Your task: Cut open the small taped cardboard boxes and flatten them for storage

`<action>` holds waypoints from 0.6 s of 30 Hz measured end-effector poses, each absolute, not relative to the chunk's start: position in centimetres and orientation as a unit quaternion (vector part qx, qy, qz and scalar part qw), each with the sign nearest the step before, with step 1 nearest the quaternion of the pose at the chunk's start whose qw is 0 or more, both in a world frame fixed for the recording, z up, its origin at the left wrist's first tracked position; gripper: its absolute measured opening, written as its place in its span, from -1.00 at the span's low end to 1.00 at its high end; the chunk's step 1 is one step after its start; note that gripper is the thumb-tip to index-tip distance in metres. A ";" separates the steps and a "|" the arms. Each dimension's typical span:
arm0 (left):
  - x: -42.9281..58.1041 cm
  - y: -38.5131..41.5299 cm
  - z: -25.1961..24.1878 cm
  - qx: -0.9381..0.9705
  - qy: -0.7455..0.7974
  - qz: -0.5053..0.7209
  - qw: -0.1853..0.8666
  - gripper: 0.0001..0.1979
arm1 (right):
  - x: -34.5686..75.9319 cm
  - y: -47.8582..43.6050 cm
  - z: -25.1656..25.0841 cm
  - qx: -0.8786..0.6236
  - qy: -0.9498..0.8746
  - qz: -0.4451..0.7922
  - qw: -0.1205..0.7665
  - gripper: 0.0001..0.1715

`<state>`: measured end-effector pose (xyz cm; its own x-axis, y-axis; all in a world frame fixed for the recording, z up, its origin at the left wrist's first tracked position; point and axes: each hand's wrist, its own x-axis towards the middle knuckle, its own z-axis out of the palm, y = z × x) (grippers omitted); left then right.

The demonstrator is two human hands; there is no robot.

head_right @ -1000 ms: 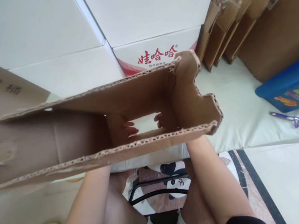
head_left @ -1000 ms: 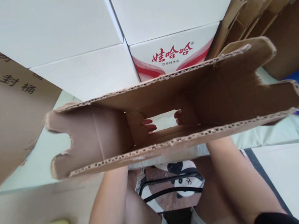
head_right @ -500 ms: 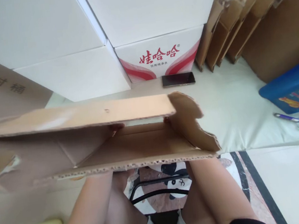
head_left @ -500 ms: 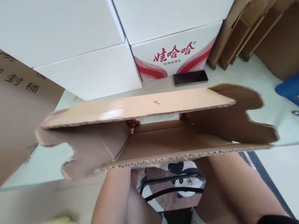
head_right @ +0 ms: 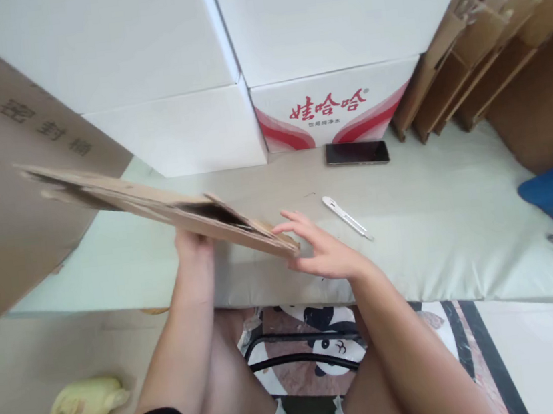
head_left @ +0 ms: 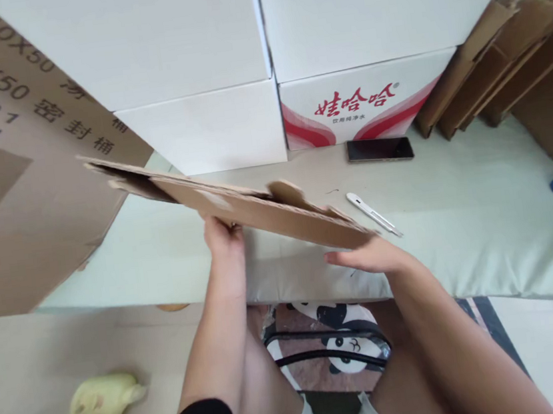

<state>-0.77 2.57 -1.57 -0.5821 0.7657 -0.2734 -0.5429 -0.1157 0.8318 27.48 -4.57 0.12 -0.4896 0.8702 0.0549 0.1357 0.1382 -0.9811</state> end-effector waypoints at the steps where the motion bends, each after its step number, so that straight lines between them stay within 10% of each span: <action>1: -0.4 2.3 -1.8 0.099 0.500 0.746 0.428 -0.87 | 27.2 -4.9 0.1 -0.379 -0.671 0.526 0.359 -0.38; 5: 0.7 1.8 -2.1 0.100 0.505 0.748 0.420 -0.73 | 25.8 -6.2 -1.0 -0.476 -0.584 0.478 0.452 -0.60; 18: 1.7 -0.8 0.7 0.221 0.522 0.648 0.509 -0.69 | 35.3 -10.5 1.9 -0.554 -0.436 0.298 0.644 -0.31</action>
<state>1.68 -0.78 0.74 -0.3843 0.8902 -0.2446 -0.4286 0.0627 0.9013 35.35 -10.49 1.85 0.4433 0.8662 0.2307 0.0998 0.2081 -0.9730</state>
